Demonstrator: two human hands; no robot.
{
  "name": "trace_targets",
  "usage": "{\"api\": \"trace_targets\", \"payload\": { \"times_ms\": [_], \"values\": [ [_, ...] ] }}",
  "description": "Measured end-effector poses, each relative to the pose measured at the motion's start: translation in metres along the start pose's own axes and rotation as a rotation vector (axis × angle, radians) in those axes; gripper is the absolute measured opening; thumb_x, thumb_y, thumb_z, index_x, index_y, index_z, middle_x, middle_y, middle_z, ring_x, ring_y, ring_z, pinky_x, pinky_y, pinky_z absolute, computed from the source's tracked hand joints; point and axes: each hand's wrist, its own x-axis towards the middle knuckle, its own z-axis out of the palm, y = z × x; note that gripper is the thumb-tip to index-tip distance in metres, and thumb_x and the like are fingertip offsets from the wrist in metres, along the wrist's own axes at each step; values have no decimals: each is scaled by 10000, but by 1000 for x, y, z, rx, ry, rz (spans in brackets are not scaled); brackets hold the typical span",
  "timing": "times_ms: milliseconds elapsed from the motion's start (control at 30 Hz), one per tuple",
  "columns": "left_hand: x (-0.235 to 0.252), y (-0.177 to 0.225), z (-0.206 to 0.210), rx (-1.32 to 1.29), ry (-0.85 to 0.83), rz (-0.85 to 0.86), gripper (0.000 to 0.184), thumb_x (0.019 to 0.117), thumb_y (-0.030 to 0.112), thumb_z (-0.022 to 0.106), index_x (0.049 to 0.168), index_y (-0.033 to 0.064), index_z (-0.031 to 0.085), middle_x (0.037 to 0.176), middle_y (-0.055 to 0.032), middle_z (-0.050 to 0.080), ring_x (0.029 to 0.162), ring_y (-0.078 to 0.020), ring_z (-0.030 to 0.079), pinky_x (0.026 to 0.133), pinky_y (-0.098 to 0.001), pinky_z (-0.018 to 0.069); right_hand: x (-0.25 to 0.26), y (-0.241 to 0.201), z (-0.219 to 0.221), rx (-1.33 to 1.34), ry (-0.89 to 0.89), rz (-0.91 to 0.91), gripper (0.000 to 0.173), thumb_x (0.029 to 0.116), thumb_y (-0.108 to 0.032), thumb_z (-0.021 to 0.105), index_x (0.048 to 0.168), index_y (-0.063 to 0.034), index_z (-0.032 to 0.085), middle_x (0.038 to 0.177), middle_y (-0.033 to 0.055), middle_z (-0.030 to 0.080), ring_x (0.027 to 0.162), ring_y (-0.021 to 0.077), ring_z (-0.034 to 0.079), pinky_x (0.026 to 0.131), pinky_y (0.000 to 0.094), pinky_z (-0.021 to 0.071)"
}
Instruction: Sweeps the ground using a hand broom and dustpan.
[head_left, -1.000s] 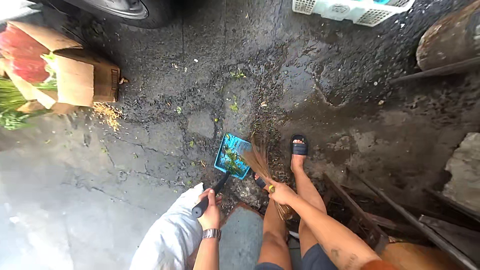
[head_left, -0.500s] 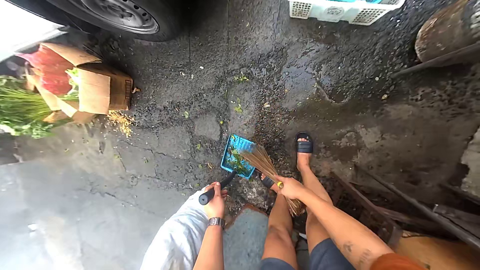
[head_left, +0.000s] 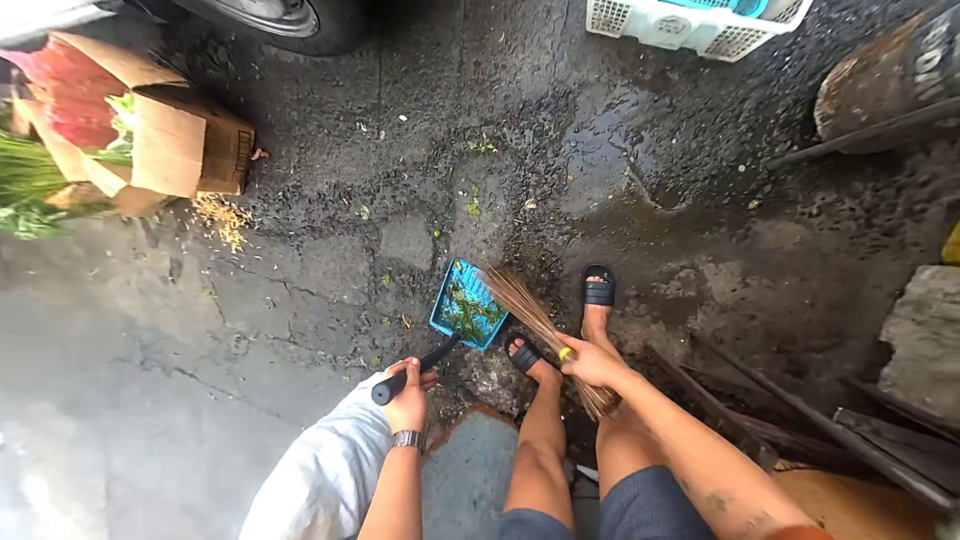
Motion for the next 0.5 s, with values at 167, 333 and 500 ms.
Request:
{"api": "trace_targets", "payload": {
  "times_ms": [167, 333, 500],
  "values": [
    [1, -10, -57, -95, 67, -55, 231, 1043, 168, 621, 1137, -41, 653, 902, -172, 757, 669, -281, 755, 620, -408, 665, -11, 19, -30, 283, 367, 188, 839, 926, -247, 678, 1649, -294, 255, 1407, 205, 599, 1234, 387, 618, 1011, 619, 500],
    [-20, -32, -69, -45, 14, 36, 224, 1023, 131, 611, 1148, -52, 641, 1159, -165, 710, 744, -212, 749, 679, -363, 664, 49, -17, 91, 85, 155, 190, 846, 886, -339, 736, 1620, -230, 329, 1387, 208, 617, 1240, 401, 622, 1021, 619, 508],
    [-12, -50, -48, -6, 26, 21, 223, 1019, 140, 625, 1144, -41, 660, 1145, -150, 709, 741, -182, 745, 670, -342, 663, 4, -44, 119, 89, -36, 95, 853, 896, -267, 737, 1635, -281, 311, 1621, 114, 409, 1401, 326, 509, 1108, 589, 455]
  ]
}}
